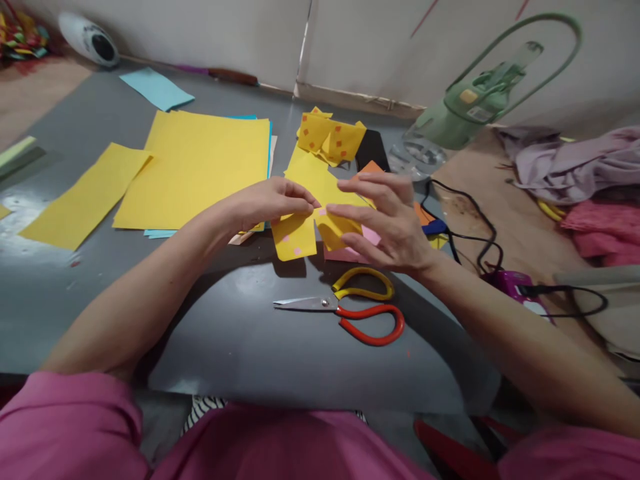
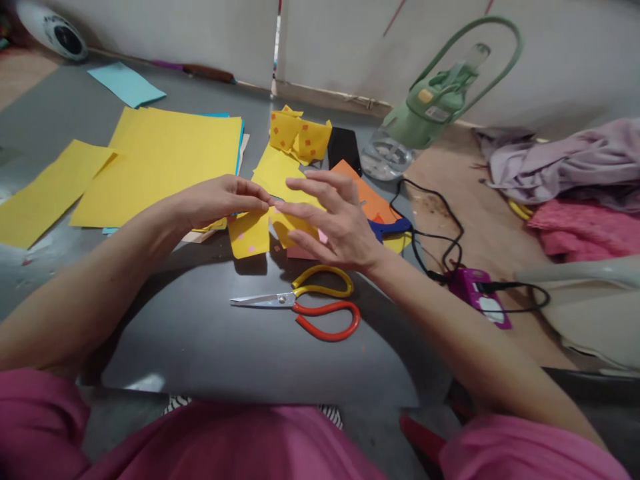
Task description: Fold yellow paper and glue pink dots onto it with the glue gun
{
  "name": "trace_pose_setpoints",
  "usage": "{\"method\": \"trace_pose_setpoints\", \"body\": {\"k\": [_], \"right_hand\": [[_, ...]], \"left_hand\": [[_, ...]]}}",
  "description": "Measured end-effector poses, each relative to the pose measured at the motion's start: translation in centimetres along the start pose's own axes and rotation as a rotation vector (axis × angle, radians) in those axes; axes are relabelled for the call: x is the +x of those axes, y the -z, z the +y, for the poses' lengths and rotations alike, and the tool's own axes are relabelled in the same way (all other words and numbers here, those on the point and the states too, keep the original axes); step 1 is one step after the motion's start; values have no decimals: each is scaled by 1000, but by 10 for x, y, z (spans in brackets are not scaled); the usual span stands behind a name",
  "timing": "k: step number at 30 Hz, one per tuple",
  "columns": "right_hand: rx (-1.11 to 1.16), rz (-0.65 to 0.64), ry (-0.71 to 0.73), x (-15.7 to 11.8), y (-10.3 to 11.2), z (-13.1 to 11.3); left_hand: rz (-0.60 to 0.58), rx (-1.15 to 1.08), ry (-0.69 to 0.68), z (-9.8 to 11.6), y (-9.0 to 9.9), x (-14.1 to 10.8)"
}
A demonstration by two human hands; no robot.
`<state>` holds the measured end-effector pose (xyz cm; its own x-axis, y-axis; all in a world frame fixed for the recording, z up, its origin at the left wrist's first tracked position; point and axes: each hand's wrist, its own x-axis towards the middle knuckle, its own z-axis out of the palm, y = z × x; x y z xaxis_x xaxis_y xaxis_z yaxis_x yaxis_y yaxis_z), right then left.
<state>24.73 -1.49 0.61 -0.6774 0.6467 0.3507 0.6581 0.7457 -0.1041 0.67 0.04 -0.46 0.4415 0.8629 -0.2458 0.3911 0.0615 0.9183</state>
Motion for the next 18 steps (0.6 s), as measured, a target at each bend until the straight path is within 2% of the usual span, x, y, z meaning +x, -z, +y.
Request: {"method": "trace_pose_setpoints", "body": {"k": [3, 6, 8, 10, 14, 18], "right_hand": [[88, 240, -110, -5, 0, 0], [224, 311, -331, -10, -1, -1], [294, 277, -418, -14, -1, -2], [317, 194, -440, -19, -2, -2], [251, 39, -398, -26, -5, -3], [212, -107, -370, -31, -10, -5]], "left_hand": [[18, 37, -32, 1, 2, 0], [92, 112, -16, 2, 5, 0], [131, 167, -1, 2, 8, 0], [158, 223, 11, 2, 11, 1], [207, 334, -7, 0, 12, 1], [207, 367, -7, 0, 10, 2]]}}
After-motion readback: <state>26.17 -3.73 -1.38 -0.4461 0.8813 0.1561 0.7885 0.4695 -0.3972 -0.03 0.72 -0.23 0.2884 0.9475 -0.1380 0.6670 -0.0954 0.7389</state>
